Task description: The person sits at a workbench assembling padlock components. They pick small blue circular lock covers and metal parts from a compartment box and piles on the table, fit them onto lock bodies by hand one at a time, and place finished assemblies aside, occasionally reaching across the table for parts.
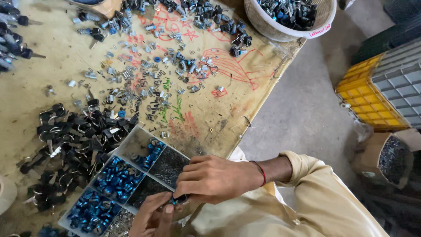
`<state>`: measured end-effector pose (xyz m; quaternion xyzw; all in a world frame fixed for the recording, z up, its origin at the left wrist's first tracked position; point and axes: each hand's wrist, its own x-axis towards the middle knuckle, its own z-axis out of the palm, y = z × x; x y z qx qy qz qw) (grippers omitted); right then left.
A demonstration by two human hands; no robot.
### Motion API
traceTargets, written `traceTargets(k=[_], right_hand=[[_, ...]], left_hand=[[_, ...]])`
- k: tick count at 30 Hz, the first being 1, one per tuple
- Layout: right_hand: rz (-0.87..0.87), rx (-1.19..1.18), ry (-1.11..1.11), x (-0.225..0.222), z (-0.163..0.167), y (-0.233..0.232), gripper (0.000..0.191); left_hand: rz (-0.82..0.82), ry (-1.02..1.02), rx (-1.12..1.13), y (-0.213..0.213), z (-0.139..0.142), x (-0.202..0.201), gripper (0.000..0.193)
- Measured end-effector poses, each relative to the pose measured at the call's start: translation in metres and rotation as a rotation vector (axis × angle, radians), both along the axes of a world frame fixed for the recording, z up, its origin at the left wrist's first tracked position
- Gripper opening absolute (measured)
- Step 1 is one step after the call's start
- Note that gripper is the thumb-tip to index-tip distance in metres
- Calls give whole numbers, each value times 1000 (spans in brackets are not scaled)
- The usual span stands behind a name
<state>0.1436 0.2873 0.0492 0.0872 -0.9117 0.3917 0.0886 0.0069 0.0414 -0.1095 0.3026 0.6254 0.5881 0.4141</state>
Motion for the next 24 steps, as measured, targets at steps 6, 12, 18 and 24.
traceTargets(k=[6, 12, 18, 24], right_hand=[[52, -90, -32, -5, -2, -1, 18], [391, -204, -51, -27, 17, 1, 15], [1078, -413, -251, -88, 50, 30, 12], [-264, -887, -121, -190, 15, 13, 51]], left_hand=[[176, 34, 276, 10, 21, 14, 23], [379, 18, 203, 19, 43, 15, 23], [326, 210, 272, 28, 59, 4, 17], [317, 247, 242, 23, 72, 11, 19]])
